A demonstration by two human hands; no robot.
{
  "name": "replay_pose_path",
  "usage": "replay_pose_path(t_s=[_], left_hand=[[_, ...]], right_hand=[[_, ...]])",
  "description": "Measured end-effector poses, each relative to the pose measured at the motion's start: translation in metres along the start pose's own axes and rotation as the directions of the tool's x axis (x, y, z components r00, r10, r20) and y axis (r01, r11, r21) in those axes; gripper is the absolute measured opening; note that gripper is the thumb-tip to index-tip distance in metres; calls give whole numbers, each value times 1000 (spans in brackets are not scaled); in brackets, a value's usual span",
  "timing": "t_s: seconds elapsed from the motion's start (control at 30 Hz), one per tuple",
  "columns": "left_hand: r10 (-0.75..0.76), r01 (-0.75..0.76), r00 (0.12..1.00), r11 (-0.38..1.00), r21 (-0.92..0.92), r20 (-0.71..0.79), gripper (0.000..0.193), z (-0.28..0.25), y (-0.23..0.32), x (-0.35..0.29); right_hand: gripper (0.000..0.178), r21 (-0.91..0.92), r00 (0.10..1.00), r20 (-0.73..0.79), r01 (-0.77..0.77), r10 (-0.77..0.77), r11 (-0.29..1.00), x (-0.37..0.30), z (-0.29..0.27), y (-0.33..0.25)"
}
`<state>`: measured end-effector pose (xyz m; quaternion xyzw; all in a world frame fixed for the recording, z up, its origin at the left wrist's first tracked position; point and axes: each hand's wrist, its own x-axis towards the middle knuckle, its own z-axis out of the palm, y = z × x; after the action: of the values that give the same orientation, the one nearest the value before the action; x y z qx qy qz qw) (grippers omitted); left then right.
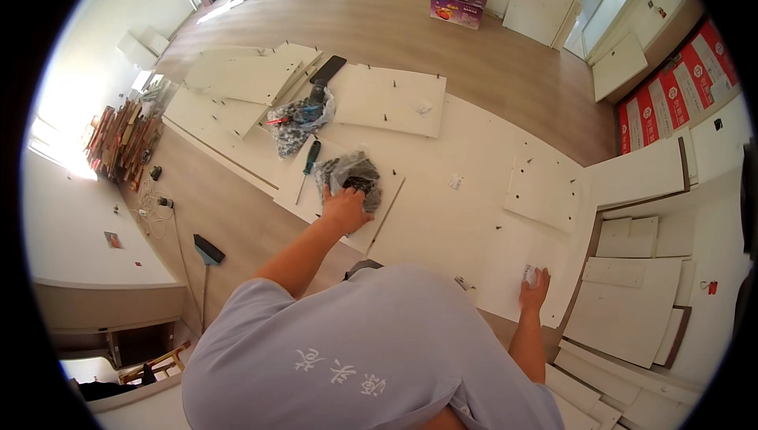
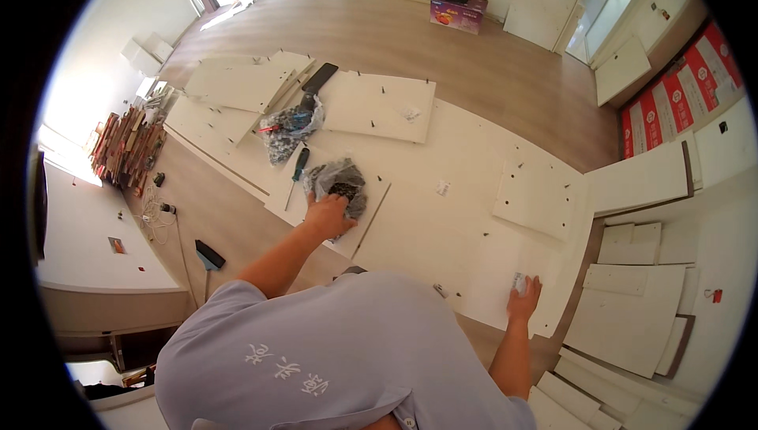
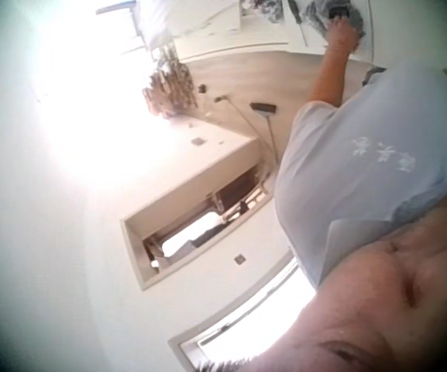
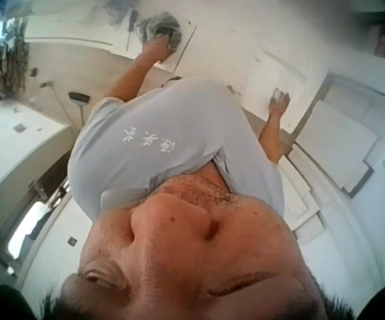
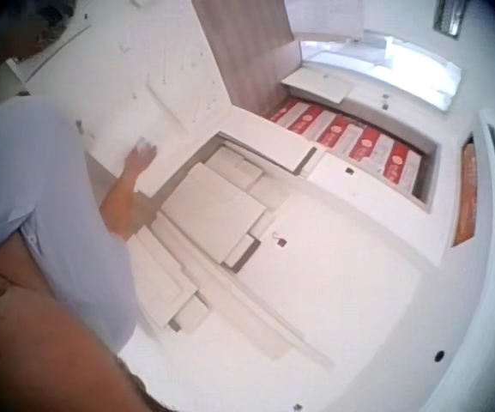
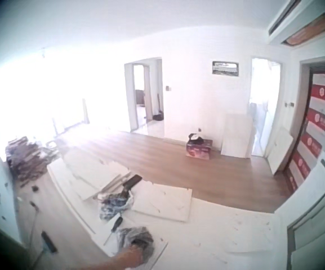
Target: The person uses a screwdriver to fasten screws into pre-drilled holes on a white furniture panel, then picks up and carries a completed rectangular wooden shelf component.
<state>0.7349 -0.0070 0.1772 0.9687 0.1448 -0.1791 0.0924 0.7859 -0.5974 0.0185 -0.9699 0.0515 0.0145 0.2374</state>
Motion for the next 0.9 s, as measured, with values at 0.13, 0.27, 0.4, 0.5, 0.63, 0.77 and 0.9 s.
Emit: replay_pose_path(t_s=[0.13,0.27,0.4,0.5,0.63,0.77,0.9], left_hand=[[90,-97,986,994,46,139,57,5,-29,15],[215,-205,967,975,-81,137,50,-9,-36,32],[334,-314,936,936,-162,116,43,-1,-61,51],[391,-405,912,905,-128,-125,38,28,-79,63],[430,-465,876,873,-147,-218,33,41,-82,65],[394,-425,905,849,-314,-161,28,16,-82,65],[367,-427,903,823,-375,-225,24,-5,-93,62]], right_hand=[[63,19,989,17,-145,145,989,-21,21,-19],[69,-11,960,148,-239,238,971,-28,26,-57],[78,-42,922,248,-295,296,954,-36,31,-97],[83,-97,893,299,-323,337,941,-36,24,-105],[88,21,843,379,-420,382,907,-31,15,-112],[93,-9,861,365,-376,353,926,-33,18,-108],[100,-83,862,349,-361,366,929,-28,21,-112]])
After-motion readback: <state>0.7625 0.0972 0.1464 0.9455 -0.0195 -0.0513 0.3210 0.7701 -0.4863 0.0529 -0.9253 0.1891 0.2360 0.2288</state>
